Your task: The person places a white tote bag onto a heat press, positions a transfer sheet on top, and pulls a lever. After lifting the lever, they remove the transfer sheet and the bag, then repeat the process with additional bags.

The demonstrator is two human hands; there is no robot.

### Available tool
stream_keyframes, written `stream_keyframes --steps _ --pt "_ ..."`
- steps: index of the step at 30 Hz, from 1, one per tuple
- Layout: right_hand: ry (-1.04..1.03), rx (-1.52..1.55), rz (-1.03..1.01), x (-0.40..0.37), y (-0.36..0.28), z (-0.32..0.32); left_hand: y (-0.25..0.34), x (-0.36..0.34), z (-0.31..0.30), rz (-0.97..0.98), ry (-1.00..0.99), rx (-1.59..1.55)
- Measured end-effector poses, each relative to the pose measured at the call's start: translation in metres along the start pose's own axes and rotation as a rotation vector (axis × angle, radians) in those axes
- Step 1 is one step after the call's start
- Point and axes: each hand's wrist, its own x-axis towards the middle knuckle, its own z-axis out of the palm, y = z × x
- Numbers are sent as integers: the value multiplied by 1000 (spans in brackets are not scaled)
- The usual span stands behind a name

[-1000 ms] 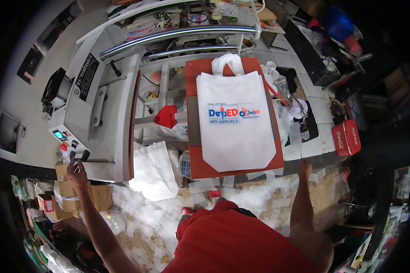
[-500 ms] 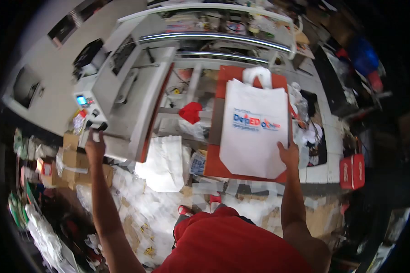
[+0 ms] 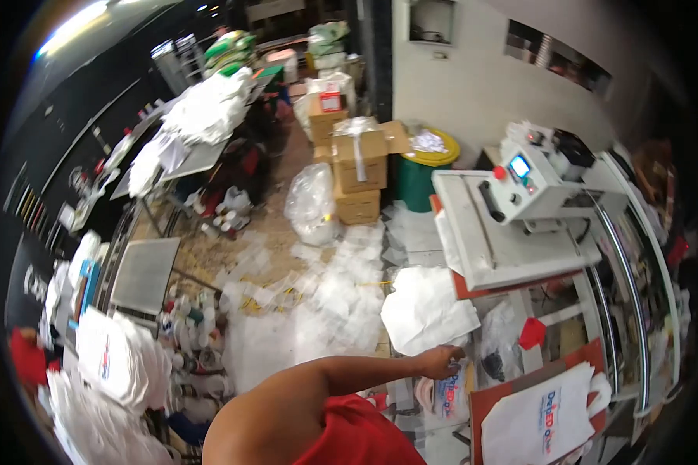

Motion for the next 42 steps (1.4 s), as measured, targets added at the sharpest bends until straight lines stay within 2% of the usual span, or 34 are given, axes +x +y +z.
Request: stream_keyframes --steps 2,4,5,6,8,9,11,12,15,18,20,21,23,25,27,28,29,30,32,34,36,37,39,40,42 --pt "-25 48 -69 -6 -31 2 1 -6 -3 64 -50 61" --pt "-75 102 -136 -9 -61 9 16 -6 -7 -42 -121 -58" --pt "-103 131 -166 -13 -74 10 27 -5 -12 -156 -222 -151" --pt "-139 155 -193 -17 -86 13 41 -11 -13 -162 -203 -157" --pt "-214 214 -240 -31 -108 18 84 -25 -21 -576 -364 -732" --pt "-255 239 -259 -37 -118 19 80 -26 -12 -569 -362 -741" --pt "-358 284 -292 -52 -136 26 71 -27 25 -630 -539 -1054" --pt "-410 303 -301 -63 -145 28 76 -33 31 -632 -575 -1084" --pt "-561 336 -326 -109 -167 30 91 -59 20 -533 -525 -1223" --pt "-767 350 -389 -165 -183 31 73 -71 0 -426 -156 -1244" --pt "-930 342 -446 -207 -194 27 74 -99 -38 -423 32 -765" --pt "-1010 328 -470 -226 -197 23 73 -126 -59 -444 107 -793" --pt "-1147 294 -505 -259 -202 17 77 -175 -119 -66 99 -666" --pt "-1259 269 -539 -291 -206 9 103 -271 -188 -9 219 -583" --pt "-1372 240 -582 -330 -209 3 80 -345 -227 124 398 -252" --pt "-1429 220 -597 -346 -212 0 90 -393 -250 115 407 -163" --pt "-1476 204 -614 -362 -215 0 76 -422 -256 248 475 -85" --pt "-1522 192 -618 -371 -218 4 82 -455 -268 244 495 -86" --pt "-1585 187 -618 -383 -228 24 103 -520 -283 -35 346 207" --pt "-1646 212 -583 -392 -238 65 95 -559 -290 -53 361 308" --pt "-1703 207 -476 -398 -229 141 76 -590 -305 -141 387 415" --pt "-1702 208 -480 -412 -222 157 75 -607 -319 -206 389 425" --pt "-1646 69 -674 -439 -210 190 80 -648 -356 -270 438 394" --pt "-1654 65 -680 -445 -194 223 91 -673 -375 -274 486 355" --pt "-1655 -108 -940 -439 -136 299 135 -724 -411 -295 510 386"
